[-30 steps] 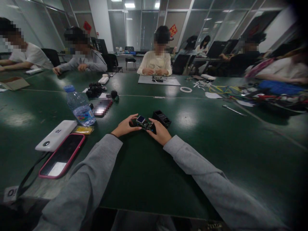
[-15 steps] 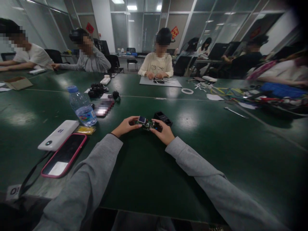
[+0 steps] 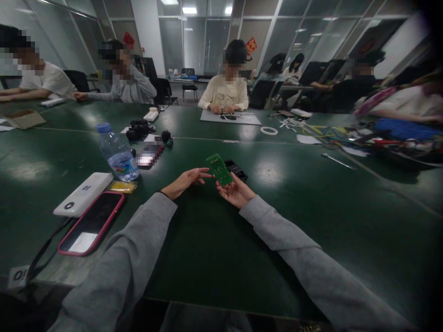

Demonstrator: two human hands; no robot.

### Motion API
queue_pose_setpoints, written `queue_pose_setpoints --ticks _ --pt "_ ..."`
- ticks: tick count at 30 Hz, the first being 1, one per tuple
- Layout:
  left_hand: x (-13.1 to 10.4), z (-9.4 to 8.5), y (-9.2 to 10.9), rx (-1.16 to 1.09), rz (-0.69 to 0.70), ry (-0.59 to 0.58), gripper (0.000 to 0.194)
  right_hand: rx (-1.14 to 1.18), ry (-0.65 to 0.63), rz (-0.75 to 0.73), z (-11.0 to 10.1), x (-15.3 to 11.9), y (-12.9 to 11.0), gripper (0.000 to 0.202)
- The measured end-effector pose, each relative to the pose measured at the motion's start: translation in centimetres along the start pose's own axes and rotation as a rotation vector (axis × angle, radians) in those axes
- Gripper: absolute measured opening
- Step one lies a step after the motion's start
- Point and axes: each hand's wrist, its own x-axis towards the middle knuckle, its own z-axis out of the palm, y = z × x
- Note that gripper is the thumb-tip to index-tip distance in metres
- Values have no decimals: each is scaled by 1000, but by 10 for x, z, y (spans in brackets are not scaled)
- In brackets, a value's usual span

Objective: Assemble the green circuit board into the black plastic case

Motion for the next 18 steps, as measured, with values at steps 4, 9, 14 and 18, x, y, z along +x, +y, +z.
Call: queue_pose_setpoints --ticks 4,9,14,18 --pt "1 -1 -4 -42 -23 58 59 -59 -75 -4 2 1 5 56" --pt "-2 2 2 -3 -25 64 53 106 -107 98 6 2 11 44" --pt "-1 11 7 9 15 53 53 240 14 88 18 -3 13 47" --pt "2 21 2 40 55 41 54 146 158 -42 26 -5 18 50"
